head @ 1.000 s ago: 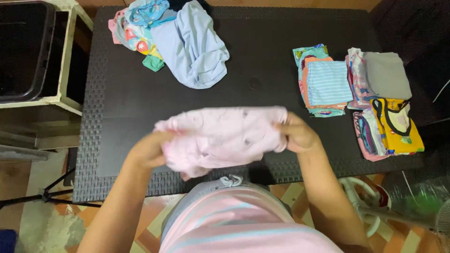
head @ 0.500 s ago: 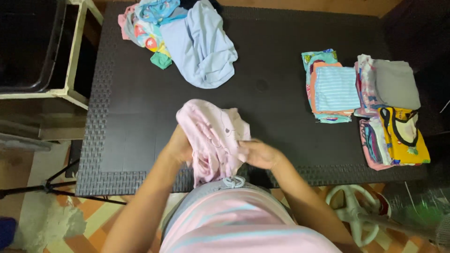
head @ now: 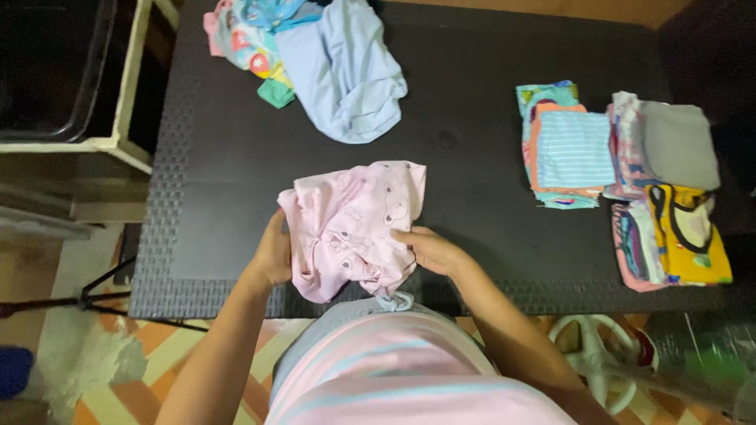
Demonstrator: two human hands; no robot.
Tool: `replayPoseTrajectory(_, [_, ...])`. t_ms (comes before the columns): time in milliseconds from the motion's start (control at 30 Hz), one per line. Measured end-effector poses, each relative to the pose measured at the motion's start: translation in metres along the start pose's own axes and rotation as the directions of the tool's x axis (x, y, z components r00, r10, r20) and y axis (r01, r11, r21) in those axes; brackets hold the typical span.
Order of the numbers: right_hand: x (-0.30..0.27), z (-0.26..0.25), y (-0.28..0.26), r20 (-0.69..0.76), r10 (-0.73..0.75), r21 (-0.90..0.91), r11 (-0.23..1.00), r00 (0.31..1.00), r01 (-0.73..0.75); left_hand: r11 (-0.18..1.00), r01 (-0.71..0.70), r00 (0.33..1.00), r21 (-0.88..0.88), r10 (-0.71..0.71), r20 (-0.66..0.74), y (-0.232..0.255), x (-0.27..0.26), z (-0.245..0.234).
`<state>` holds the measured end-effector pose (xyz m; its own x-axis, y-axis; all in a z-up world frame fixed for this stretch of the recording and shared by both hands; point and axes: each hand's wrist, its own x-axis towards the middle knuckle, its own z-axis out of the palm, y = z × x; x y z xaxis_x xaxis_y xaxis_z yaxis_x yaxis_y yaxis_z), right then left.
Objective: Fold laundry items including shirts and small garments and organize them into stacks on a table.
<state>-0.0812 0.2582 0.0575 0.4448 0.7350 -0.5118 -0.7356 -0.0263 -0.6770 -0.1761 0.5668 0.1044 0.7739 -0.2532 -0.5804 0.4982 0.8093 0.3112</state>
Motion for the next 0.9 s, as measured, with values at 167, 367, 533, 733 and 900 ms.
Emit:
replayPoseTrajectory(167, [-0.006,-0.033,0.004,-0.143,-0.023,-0.040,0.999,0.989,0.018,0.623,-0.091,0.913,0.777,0.363,-0.184,-0.015,0.007,-0.083])
replayPoseTrajectory(367, [-0.062,-0.067,-0.039,-0.286,-0.225,0.085,0.962,0.931,0.259,0.744,-0.103,0.888,0.661,0.368,-0.276,0.019,-0.026,-0.087])
replayPoseTrajectory(533, [-0.072,-0.085,-0.068,-0.358,-0.296,0.081,0.935,0.886,0.346,0.951,-0.247,0.964,0.183,0.261,-0.055,0.051,-0.025,0.007])
replayPoseTrajectory(733, [-0.095,-0.040,-0.182,-0.411,-0.582,0.164,0.710,0.701,0.685,0.857,-0.515,0.795,0.000,0.477,0.375,0.130,-0.006,0.108])
replayPoseTrajectory(900, [-0.153,-0.118,-0.188,0.180,-0.859,0.406,0.509,0.479,0.759,0.670,-0.728,0.648,0.145,0.604,0.463,0.148,-0.047,0.157])
